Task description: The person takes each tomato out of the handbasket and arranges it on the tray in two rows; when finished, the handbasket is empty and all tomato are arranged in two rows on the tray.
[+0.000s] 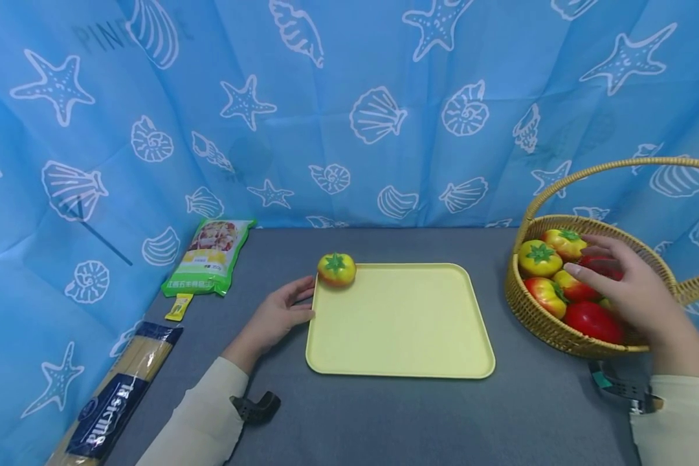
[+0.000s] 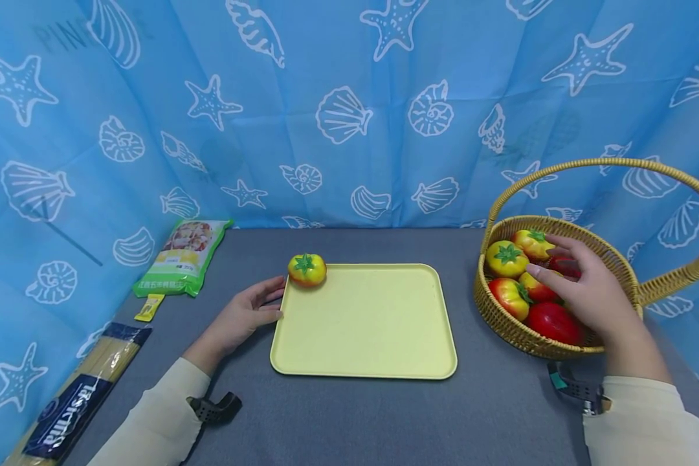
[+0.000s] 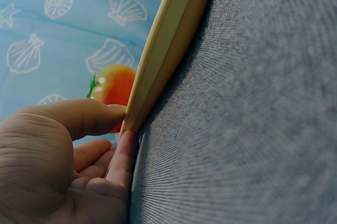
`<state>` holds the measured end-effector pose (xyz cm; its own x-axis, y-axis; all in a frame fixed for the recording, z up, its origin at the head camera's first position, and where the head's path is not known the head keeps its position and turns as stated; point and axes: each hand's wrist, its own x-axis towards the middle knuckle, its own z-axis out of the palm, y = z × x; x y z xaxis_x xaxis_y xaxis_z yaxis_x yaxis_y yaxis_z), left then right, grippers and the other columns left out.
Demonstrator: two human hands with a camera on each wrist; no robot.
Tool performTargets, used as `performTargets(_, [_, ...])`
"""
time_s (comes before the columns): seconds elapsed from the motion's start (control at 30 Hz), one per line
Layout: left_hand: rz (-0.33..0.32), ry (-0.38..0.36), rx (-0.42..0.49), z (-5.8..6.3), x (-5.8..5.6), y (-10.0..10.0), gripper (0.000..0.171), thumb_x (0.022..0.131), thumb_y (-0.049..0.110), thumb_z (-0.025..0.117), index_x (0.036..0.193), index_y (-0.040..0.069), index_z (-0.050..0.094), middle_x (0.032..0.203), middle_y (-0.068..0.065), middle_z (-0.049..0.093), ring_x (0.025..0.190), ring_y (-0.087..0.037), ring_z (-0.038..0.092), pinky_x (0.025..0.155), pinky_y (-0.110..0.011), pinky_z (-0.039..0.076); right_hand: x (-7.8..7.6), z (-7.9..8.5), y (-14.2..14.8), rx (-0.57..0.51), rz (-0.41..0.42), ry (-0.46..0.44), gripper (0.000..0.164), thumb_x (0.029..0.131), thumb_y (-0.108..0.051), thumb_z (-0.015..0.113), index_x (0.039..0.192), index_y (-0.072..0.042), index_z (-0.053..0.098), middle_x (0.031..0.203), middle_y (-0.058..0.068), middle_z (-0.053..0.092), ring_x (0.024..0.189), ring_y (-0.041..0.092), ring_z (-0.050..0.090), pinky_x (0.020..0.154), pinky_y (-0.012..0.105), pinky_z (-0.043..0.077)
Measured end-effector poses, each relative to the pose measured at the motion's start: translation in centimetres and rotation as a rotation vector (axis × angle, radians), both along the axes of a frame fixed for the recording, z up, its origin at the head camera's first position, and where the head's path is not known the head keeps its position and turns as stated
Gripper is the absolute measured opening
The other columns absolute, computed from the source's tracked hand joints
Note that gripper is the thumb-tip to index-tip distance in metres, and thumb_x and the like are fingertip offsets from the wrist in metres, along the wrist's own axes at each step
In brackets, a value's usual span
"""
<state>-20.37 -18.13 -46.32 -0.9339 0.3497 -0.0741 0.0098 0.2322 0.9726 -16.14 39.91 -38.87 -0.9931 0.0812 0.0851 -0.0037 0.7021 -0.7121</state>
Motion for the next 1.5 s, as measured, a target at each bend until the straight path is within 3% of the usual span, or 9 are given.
performTargets(0.23, [-0.007, 0.016, 0.007, 0.0, 0.0, 0.0, 0.076, 0.101, 0.002, 0.071, 0.168, -0.001, 0.036, 0.166, -0.021, 0.044, 0.141, -0.038, 0.057, 0.113, -0.045, 0.051, -0.4, -0.1, 0.5, 0.147, 0.088, -0.07, 0.087, 0.106, -0.038, 0.071, 0.164, 0.011, 0.028, 0.153, 0.046, 0.035, 0.133, 0.068, 0.036, 0.097, 0.087, 0.039])
performTargets(0.37, [-0.008, 0.014, 0.008, 0.1, 0.0, 0.1, 0.077, 0.1, 0.001, 0.071, 0.168, -0.001, 0.036, 0.166, -0.021, 0.044, 0.141, -0.038, 0.057, 0.113, -0.045, 0.051, -0.3, -0.1, 0.8, 0.245, 0.106, -0.09, 0.079, 0.105, -0.032, 0.074, 0.158, 0.012, 0.035, 0.15, 0.045, 0.034, 0.131, 0.067, 0.032, 0.094, 0.086, 0.037])
performTargets(0.63, [0.004, 0.01, 0.001, 0.2, 0.0, 0.2, 0.077, 0.1, 0.002, 0.072, 0.168, -0.001, 0.036, 0.167, -0.02, 0.043, 0.143, -0.037, 0.054, 0.113, -0.045, 0.051, -0.6, 0.0, 0.8, 0.334, 0.121, -0.136, 0.086, 0.097, -0.019, 0.082, 0.159, 0.014, 0.032, 0.141, 0.046, 0.038, 0.125, 0.067, 0.035, 0.096, 0.087, 0.038])
performTargets(0.87, [0.002, 0.009, 0.005, 0.1, 0.1, 0.2, 0.077, 0.1, 0.002, 0.073, 0.168, -0.001, 0.037, 0.167, -0.02, 0.043, 0.143, -0.038, 0.054, 0.113, -0.046, 0.05, -0.6, -0.2, 0.9, 0.328, 0.1, -0.134, 0.087, 0.097, -0.022, 0.082, 0.158, 0.015, 0.032, 0.142, 0.047, 0.037, 0.126, 0.067, 0.035, 0.097, 0.087, 0.036])
performTargets(1.2, [0.008, 0.009, -0.011, 0.4, 0.2, 0.3, 0.075, 0.101, 0.001, 0.071, 0.167, -0.002, 0.036, 0.168, -0.022, 0.042, 0.145, -0.039, 0.053, 0.114, -0.046, 0.05, -0.2, -0.3, 0.7, 0.278, 0.026, 0.007, 0.078, 0.102, -0.033, 0.078, 0.153, 0.014, 0.042, 0.145, 0.045, 0.033, 0.128, 0.066, 0.032, 0.093, 0.084, 0.037])
performTargets(1.5, [0.008, 0.007, -0.013, 0.4, 0.3, 0.4, 0.075, 0.101, 0.0, 0.071, 0.167, -0.001, 0.037, 0.167, -0.021, 0.043, 0.144, -0.038, 0.053, 0.114, -0.047, 0.049, 0.1, 0.7, -0.4, 0.239, -0.072, 0.077, 0.074, 0.1, -0.025, 0.081, 0.152, 0.014, 0.045, 0.149, 0.044, 0.032, 0.129, 0.065, 0.031, 0.092, 0.087, 0.043])
